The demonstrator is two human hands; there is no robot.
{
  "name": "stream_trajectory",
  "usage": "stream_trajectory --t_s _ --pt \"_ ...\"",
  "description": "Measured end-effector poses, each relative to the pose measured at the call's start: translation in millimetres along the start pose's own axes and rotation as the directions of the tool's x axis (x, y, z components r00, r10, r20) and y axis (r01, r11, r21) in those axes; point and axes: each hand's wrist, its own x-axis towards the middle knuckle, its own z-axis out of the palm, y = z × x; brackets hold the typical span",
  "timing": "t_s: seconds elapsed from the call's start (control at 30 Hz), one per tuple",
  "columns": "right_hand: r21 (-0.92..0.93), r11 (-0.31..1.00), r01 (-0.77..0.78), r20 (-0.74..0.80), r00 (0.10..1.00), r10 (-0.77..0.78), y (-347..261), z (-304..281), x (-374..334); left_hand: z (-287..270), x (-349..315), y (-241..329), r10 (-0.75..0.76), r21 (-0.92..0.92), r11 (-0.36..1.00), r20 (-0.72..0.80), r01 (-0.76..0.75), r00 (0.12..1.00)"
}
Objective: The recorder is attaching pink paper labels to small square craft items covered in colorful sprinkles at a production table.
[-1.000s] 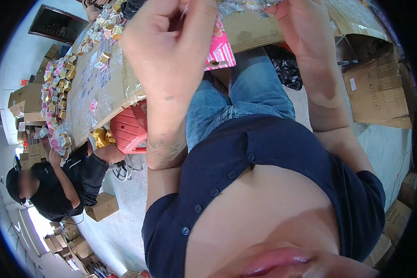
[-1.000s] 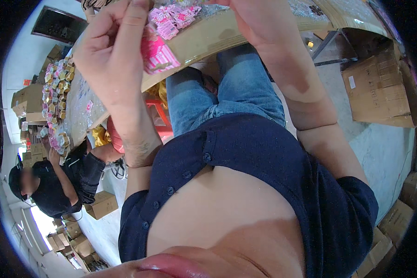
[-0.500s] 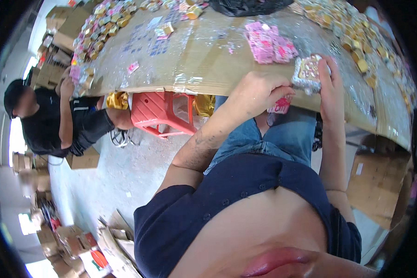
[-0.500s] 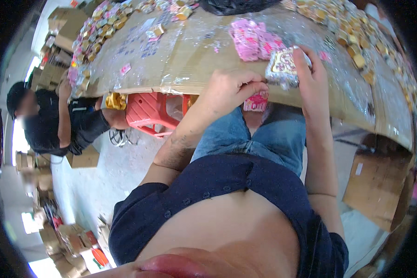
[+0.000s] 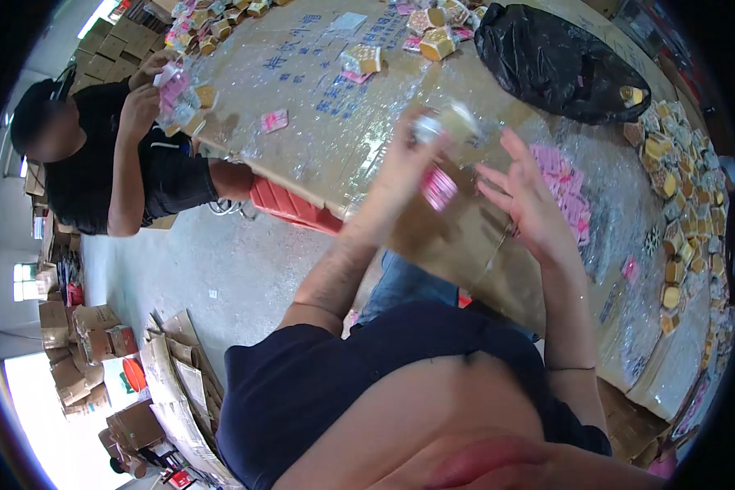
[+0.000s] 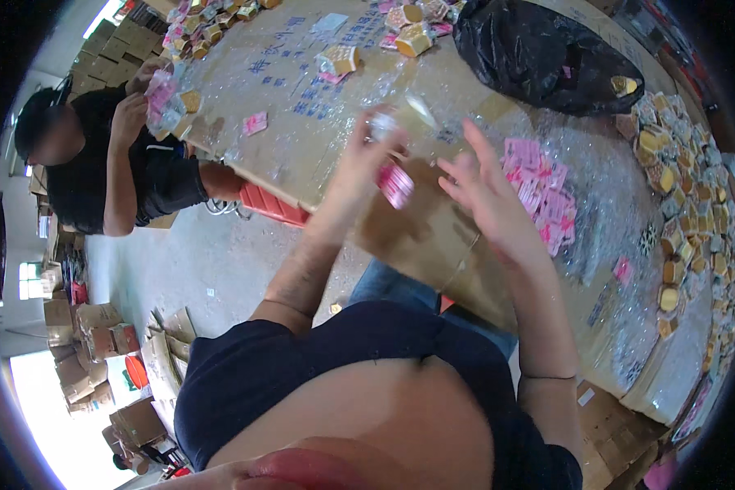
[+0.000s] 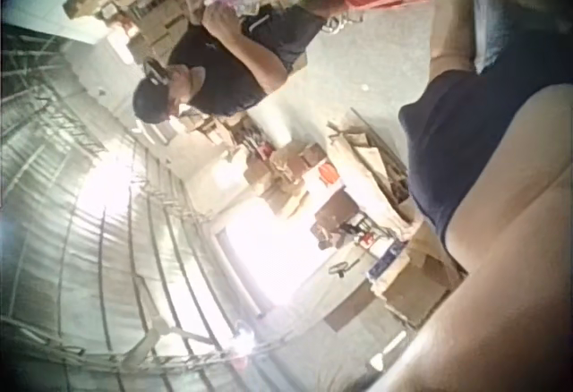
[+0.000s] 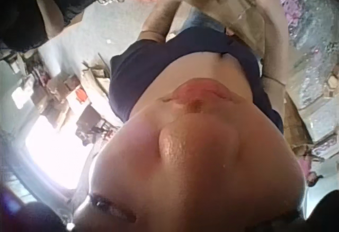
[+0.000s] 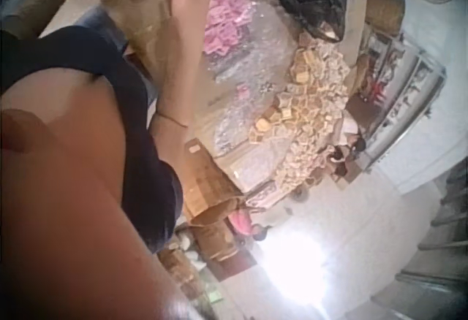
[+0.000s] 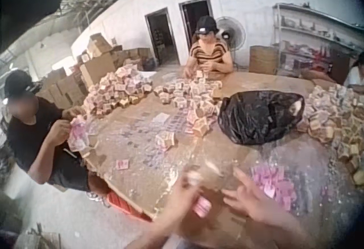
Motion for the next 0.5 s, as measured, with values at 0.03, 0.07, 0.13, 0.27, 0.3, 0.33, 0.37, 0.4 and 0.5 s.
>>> stream_trajectory --t_s 0.03,0.07,0.13,0.27,0.3,0.33,0.37,0.4,0.5 --pt "-0.163 0.985 0.058 0.022 0.998 -0.055 -9.6 -9.5 5.8 -11.4 24.0 6.0 -0.177 -0.157 0.975 -0.119 0.157 0.977" --pt "-0.234 0.968 0.088 0.063 0.995 -0.075 -20.9 -13.5 12.9 -45.4 54.2 -0.9 -0.167 -0.221 0.967 -0.192 0.123 0.967" --pt "-0.239 0.971 0.032 0.082 0.997 -0.013 -36.7 -30.9 17.8 -98.4 111.0 -11.5 -0.191 -0.304 0.95 -0.364 0.077 0.912" --pt "-0.213 0.975 -0.067 0.069 0.994 0.083 -54.6 -71.8 19.7 -142.6 175.2 -21.9 -0.13 -0.145 0.988 -0.622 0.05 0.772" --pt "-0.212 0.973 -0.091 0.07 0.992 0.108 -59.2 -77.7 22.9 -163.5 183.6 -42.9 -0.05 -0.036 0.999 -0.688 0.036 0.724" --pt "-0.211 0.965 -0.154 0.005 0.987 0.158 -65.2 -85.6 18.9 -165.2 193.6 -50.2 0.043 0.076 0.997 -0.725 0.018 0.687" --pt "-0.205 0.954 -0.22 -0.076 0.975 0.208 -69.7 -94.4 13.5 -138.1 195.2 -34.0 0.023 0.066 0.997 -0.709 0.034 0.705" --pt "-0.202 0.951 -0.235 -0.105 0.97 0.217 -72.8 -102.5 7.6 -110.6 189.8 -17.0 -0.055 -0.125 0.991 -0.703 -0.047 0.709" --pt "-0.133 0.948 -0.289 -0.198 0.945 0.261 -96.7 -107.0 -13.4 -121.0 191.4 -12.0 -0.132 -0.26 0.956 -0.795 -0.136 0.592"
